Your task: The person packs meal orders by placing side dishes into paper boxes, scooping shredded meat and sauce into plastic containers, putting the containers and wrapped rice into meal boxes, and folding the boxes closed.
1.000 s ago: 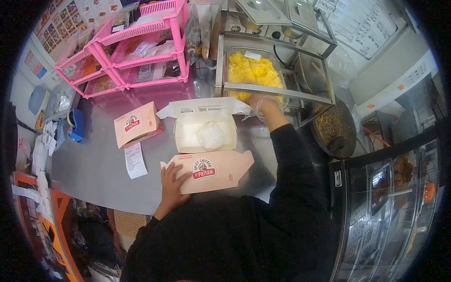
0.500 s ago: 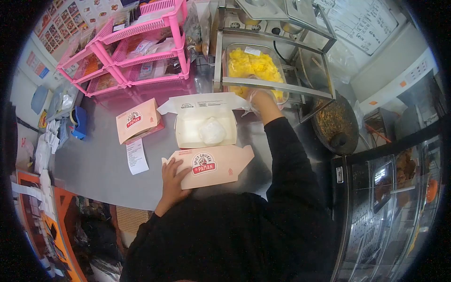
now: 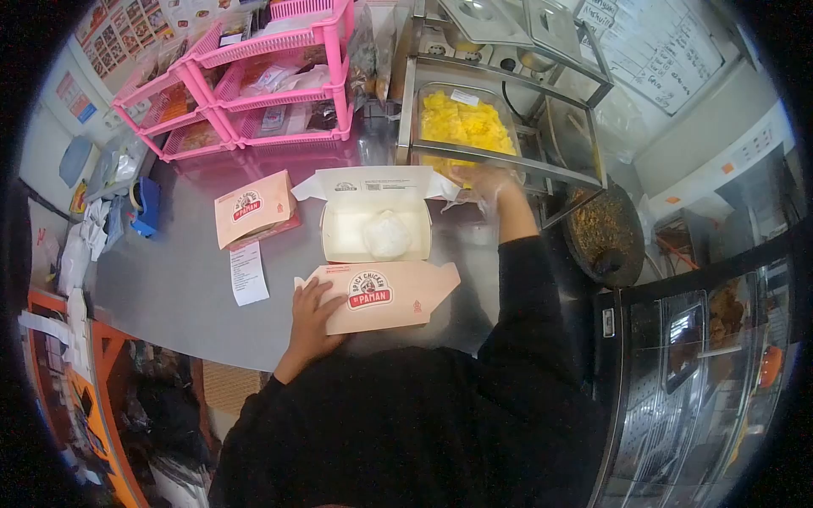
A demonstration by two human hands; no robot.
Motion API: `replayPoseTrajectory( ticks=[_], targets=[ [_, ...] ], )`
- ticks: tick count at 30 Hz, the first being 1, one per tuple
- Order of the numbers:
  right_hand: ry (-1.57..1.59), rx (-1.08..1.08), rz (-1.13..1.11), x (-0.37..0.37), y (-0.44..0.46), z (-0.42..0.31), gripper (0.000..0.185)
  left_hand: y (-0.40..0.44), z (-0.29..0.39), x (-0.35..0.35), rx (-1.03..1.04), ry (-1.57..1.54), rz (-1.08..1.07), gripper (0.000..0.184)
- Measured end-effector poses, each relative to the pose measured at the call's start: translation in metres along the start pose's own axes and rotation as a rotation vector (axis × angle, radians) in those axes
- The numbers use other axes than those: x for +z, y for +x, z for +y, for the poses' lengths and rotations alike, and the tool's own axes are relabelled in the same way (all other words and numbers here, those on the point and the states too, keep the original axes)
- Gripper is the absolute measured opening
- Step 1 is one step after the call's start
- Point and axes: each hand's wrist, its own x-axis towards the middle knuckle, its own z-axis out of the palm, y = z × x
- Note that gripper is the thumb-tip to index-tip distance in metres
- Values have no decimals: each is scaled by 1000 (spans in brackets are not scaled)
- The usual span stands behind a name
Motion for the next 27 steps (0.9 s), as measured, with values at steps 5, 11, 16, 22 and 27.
replayPoseTrajectory(
  ticks=[5, 11, 16, 22, 27],
  targets=[
    [-181, -23, 234, -23, -34, 7, 42, 1, -2, -1, 23, -18, 19, 59],
    [-176, -400, -230, 2, -70, 26, 48, -5, -9, 8, 45, -35, 71, 56],
    [-875, -683, -63, 122, -56, 15, 56, -5, -11, 9, 56, -61, 112, 55],
    [-1066, -661, -184, 177, 0, 56, 61, -5, -13, 5, 54, -90, 69, 55],
    [-874, -745, -119, 168, -3, 52, 51, -6, -16, 8, 70, -105, 84, 55]
  ],
)
